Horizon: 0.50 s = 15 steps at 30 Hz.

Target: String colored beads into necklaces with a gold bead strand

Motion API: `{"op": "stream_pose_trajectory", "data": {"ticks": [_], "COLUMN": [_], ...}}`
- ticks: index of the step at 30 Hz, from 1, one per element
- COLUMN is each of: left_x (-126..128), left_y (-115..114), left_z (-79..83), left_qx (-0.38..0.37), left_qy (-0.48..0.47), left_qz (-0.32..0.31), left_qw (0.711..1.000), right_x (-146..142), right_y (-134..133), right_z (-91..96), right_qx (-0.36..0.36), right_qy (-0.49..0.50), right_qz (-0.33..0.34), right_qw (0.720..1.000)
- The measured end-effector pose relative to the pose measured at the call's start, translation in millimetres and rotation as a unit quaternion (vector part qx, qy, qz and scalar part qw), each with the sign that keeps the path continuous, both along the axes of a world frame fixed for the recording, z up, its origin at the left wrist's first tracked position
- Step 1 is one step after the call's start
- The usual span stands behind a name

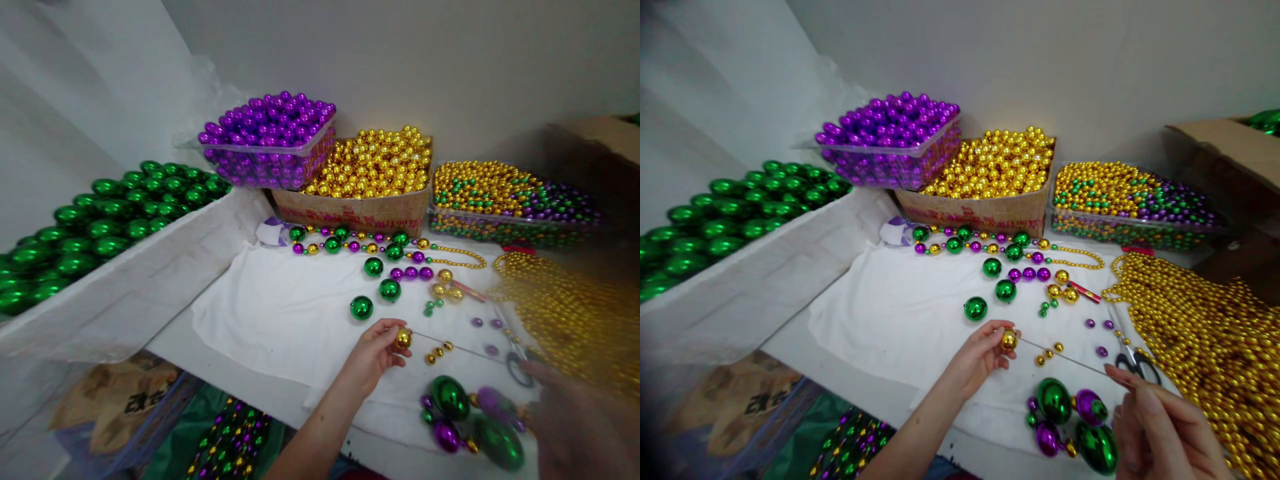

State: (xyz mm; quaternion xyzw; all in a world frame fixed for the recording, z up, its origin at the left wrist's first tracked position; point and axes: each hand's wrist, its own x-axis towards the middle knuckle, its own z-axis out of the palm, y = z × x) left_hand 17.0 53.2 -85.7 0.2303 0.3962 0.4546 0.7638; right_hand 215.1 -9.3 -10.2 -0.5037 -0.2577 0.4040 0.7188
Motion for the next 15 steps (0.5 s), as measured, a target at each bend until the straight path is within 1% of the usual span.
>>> {"op": "stream_pose_trajectory", "data": {"ticks": [2,5,8,13,15], "left_x": [-8.7,-13.7,-12.4,-7.7,-6.8], "left_y": [-10.7,-19.4,-22.5,-23.3,-23.5], "left_z": [-1.4,-5.8,-8.5,-2.8,-0.6], "left_qx": [-0.036,-0.064,-0.075,-0.071,-0.069], "left_qy": [-0.068,-0.119,-0.149,-0.141,-0.139], "left_qz": [0.021,0.030,0.022,0.010,0.010], "left_qw": [0.997,0.990,0.986,0.987,0.988], "right_x": [-8.1,-14.8,-16.8,-13.3,-10.4], "right_y": [-2.0,-3.6,-1.4,7.0,9.7], "right_z": [10.0,17.2,17.3,10.4,7.6], "right_qx": [-0.008,-0.025,-0.026,-0.053,-0.055], "right_qy": [-0.044,-0.084,-0.060,0.025,0.057], "right_qz": [-0.002,0.006,0.000,0.052,0.059], "right_qw": [0.999,0.996,0.998,0.997,0.995]}}
